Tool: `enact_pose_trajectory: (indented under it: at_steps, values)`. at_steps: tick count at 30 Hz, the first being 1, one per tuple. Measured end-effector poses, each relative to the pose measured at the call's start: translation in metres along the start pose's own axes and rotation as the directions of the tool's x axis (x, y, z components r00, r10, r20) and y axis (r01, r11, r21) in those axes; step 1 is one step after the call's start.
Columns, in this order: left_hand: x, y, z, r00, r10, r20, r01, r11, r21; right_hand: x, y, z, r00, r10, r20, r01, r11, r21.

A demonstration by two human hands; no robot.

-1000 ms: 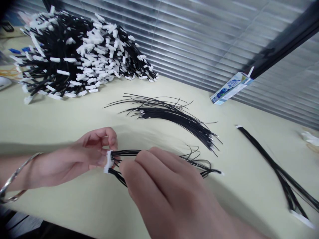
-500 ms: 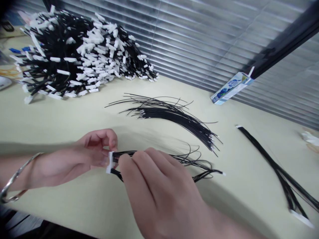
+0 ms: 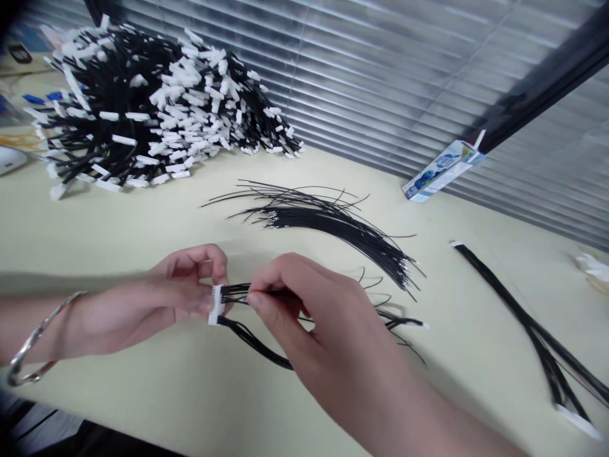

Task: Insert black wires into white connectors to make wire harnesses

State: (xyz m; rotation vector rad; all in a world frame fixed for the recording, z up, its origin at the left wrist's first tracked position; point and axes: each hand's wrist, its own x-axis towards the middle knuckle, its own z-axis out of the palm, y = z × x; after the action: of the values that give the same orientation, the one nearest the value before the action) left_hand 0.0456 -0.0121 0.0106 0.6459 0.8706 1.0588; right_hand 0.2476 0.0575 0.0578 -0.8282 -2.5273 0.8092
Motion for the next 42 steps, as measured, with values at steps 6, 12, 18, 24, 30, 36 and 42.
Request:
enact_pose_trajectory:
  at_steps: [6,12,18,24,30,36,42]
  values:
    - [0.003,-0.001,-0.002,1.000,0.010,-0.001,-0.010,0.999,-0.052,-0.002,0.001,0.003,0.999,0.001,-0.047,-0.003,0.999,-0.042]
    - [0.003,-0.002,-0.002,1.000,0.024,-0.004,-0.024,0.997,-0.068,-0.002,0.001,0.000,0.997,-0.078,-0.011,0.077,0.994,-0.074]
    - [0.004,-0.004,-0.003,0.999,0.028,0.015,-0.027,0.997,-0.070,-0.005,-0.002,-0.001,0.981,-0.194,-0.023,0.192,0.980,-0.060]
    - [0.004,-0.004,-0.004,0.999,0.031,0.036,-0.029,0.998,-0.058,-0.008,-0.003,0.008,0.954,-0.283,-0.104,0.262,0.948,-0.179]
    - [0.003,-0.003,-0.004,0.999,0.016,0.048,-0.015,1.000,-0.018,-0.010,-0.003,0.015,0.950,-0.304,-0.075,0.282,0.933,-0.223]
    - [0.003,-0.002,-0.004,0.998,0.010,0.069,-0.009,1.000,-0.021,-0.010,-0.005,0.016,0.934,-0.332,-0.134,0.293,0.924,-0.245]
    - [0.002,-0.003,-0.006,0.997,-0.009,0.079,0.012,0.999,-0.033,-0.009,-0.008,0.016,0.940,-0.316,-0.128,0.282,0.932,-0.229]
